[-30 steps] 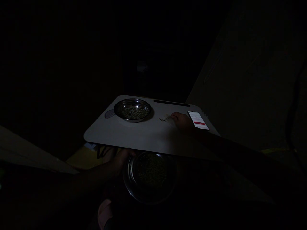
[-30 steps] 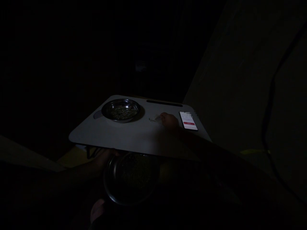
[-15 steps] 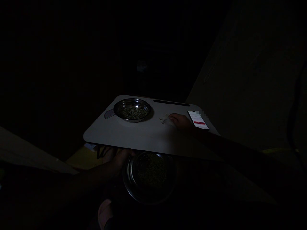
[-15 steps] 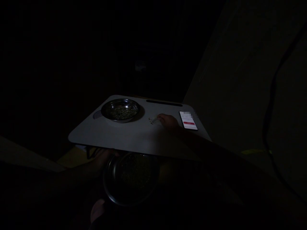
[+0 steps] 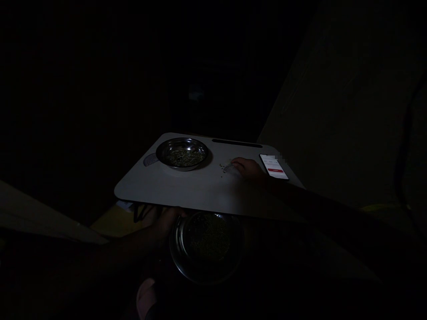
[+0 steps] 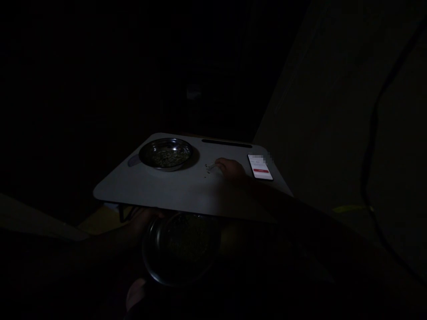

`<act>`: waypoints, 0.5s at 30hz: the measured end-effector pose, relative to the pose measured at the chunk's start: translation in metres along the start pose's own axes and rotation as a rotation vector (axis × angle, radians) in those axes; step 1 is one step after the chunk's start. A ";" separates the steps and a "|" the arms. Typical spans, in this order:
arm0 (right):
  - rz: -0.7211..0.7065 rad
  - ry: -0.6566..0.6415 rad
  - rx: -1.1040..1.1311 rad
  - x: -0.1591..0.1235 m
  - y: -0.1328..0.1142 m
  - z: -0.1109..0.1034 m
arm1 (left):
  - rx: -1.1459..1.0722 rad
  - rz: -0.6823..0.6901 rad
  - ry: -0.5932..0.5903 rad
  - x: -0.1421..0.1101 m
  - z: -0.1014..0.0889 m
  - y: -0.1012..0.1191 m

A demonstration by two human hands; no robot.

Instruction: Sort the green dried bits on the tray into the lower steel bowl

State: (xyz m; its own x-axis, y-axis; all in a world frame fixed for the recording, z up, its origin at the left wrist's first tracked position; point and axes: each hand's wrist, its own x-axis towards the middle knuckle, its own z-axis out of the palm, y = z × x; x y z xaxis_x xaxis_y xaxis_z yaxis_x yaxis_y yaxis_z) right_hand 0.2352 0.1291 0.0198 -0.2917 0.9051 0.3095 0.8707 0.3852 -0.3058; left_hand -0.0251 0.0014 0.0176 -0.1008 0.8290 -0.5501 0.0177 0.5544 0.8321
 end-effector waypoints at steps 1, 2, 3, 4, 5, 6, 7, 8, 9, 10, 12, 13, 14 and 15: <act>0.002 -0.007 0.001 0.000 0.000 0.000 | 0.005 -0.004 -0.008 0.000 0.000 -0.001; 0.002 -0.014 0.004 0.000 0.001 0.000 | 0.008 -0.014 -0.015 0.001 0.000 -0.002; 0.000 -0.017 0.009 0.000 0.001 0.000 | 0.010 -0.032 -0.025 0.002 0.000 -0.003; -0.006 -0.017 0.014 0.000 0.002 -0.001 | 0.009 -0.049 -0.030 0.003 -0.001 -0.004; -0.015 -0.015 0.019 -0.001 0.002 -0.001 | 0.008 -0.071 -0.044 0.003 -0.001 -0.005; -0.026 -0.013 0.025 -0.002 0.003 -0.001 | 0.007 -0.091 -0.062 0.004 -0.001 -0.006; -0.038 -0.009 0.032 -0.003 0.003 -0.001 | 0.006 -0.102 -0.073 0.004 -0.001 -0.007; -0.052 -0.007 0.038 -0.004 0.004 -0.002 | 0.005 -0.098 -0.069 0.005 -0.001 -0.007; -0.065 -0.004 0.044 -0.005 0.004 -0.002 | 0.004 -0.085 -0.054 0.005 -0.001 -0.007; -0.076 -0.006 0.051 -0.006 0.004 -0.002 | 0.000 -0.067 -0.036 0.005 -0.001 -0.007; -0.086 -0.013 0.064 -0.009 0.004 -0.002 | -0.007 -0.038 0.000 0.006 -0.001 -0.007; -0.084 -0.020 0.069 -0.011 0.004 -0.001 | -0.009 -0.032 0.001 0.006 -0.001 -0.007; -0.079 -0.030 0.075 -0.012 0.004 -0.001 | -0.009 -0.031 -0.014 0.007 -0.001 -0.007; -0.070 -0.037 0.079 -0.013 0.003 -0.001 | -0.007 -0.030 -0.030 0.007 -0.001 -0.007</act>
State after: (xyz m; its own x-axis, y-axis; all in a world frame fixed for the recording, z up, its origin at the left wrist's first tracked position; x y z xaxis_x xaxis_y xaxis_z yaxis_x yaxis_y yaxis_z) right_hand 0.2425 0.1181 0.0155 -0.3666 0.8808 0.2997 0.8141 0.4596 -0.3549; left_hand -0.0266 0.0032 0.0078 -0.0714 0.8136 -0.5770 0.0085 0.5790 0.8153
